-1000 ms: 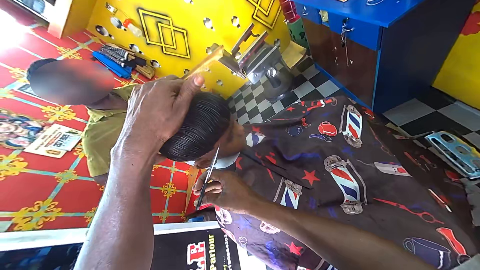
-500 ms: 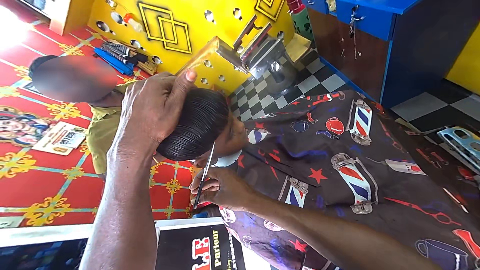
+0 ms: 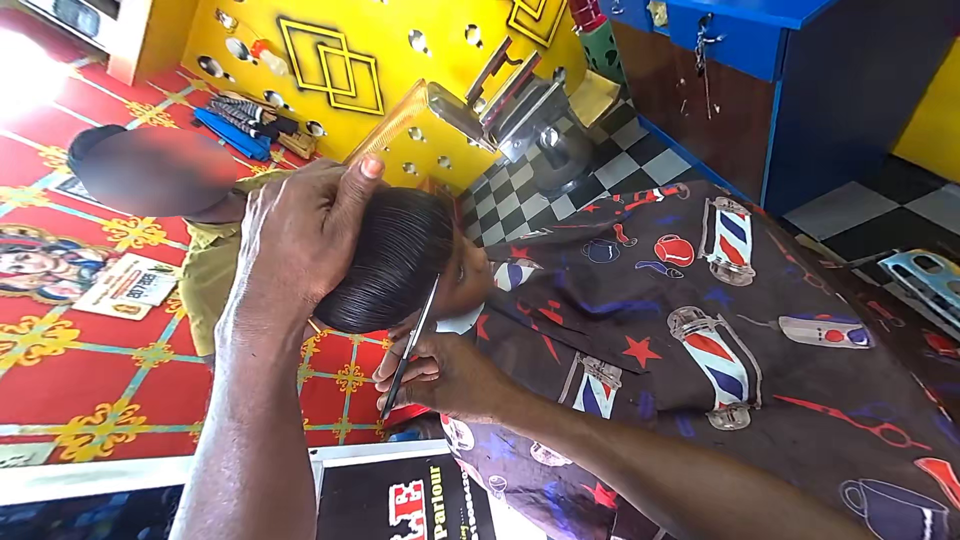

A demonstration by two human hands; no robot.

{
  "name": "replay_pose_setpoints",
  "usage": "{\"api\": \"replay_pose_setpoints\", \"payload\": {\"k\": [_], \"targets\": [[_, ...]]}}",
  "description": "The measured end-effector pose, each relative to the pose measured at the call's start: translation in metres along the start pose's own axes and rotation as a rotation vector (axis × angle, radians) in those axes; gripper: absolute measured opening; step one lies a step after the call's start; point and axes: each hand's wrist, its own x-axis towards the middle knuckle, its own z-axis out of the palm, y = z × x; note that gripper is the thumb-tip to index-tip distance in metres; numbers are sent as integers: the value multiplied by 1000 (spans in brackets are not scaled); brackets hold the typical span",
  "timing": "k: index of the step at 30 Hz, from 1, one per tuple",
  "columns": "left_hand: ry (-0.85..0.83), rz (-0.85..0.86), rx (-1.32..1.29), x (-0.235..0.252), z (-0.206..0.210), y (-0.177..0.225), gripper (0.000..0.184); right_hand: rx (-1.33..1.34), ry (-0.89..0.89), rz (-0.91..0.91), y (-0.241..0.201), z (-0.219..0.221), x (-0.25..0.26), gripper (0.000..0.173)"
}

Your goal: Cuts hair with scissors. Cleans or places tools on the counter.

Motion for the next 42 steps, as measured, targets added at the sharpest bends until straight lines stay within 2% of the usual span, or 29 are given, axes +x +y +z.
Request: {"api": "replay_pose_setpoints", "payload": {"k": [26, 29, 33, 42], "targets": [[35, 29, -10, -2, 1, -3, 63, 73, 31, -26, 10, 7, -11, 17], [33, 35, -10, -2, 1, -3, 64, 66, 0, 7, 9, 7, -17, 19], [34, 38, -7, -3, 1, -5, 62, 38, -61, -49, 8, 6, -14, 24], [45, 71, -6, -5, 2, -10, 63, 107, -55, -46, -9, 0, -11, 20]]}}
